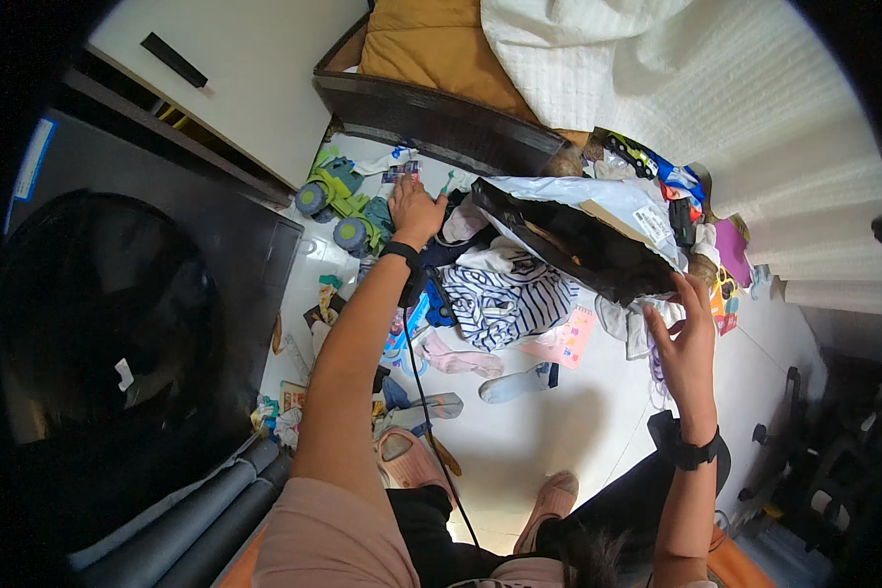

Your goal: The person unpacks a cardboard box and a plastic mailer, then sorts through small clothing items and accessories on the floor. They handle socks, underwear, and small garments one by one, placing them into piles.

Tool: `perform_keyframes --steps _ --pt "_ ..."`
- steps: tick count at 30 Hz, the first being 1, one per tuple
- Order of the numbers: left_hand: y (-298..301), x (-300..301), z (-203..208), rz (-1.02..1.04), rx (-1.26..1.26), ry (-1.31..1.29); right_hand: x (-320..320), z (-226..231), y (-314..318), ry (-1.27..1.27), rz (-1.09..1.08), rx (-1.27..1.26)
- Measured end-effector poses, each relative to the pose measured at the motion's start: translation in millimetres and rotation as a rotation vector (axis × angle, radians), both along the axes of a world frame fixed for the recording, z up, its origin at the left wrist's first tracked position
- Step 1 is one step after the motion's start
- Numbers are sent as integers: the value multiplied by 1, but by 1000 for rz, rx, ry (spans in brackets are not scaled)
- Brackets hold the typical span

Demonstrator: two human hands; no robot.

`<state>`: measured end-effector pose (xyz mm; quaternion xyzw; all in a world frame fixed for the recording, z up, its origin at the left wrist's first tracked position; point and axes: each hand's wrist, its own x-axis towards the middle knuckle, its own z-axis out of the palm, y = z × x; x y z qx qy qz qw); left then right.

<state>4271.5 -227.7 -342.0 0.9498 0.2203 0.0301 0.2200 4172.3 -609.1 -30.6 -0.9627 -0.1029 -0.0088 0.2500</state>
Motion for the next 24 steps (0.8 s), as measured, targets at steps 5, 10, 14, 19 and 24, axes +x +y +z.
perform_keyframes --steps 5,10,14,19,24 --pt "-8 9 -9 0 73 136 -1 0 4 30 0 -18" --pt "-10 11 -9 48 92 119 1 -2 6 31 -8 -34" --pt "-11 5 5 76 101 -125 0 -5 6 -24 25 -49" --pt "-7 2 68 -31 -225 -616 0 -9 7 1 26 -22" --pt "-54 -14 155 -423 -666 -937 7 -15 8 -72 65 -44"
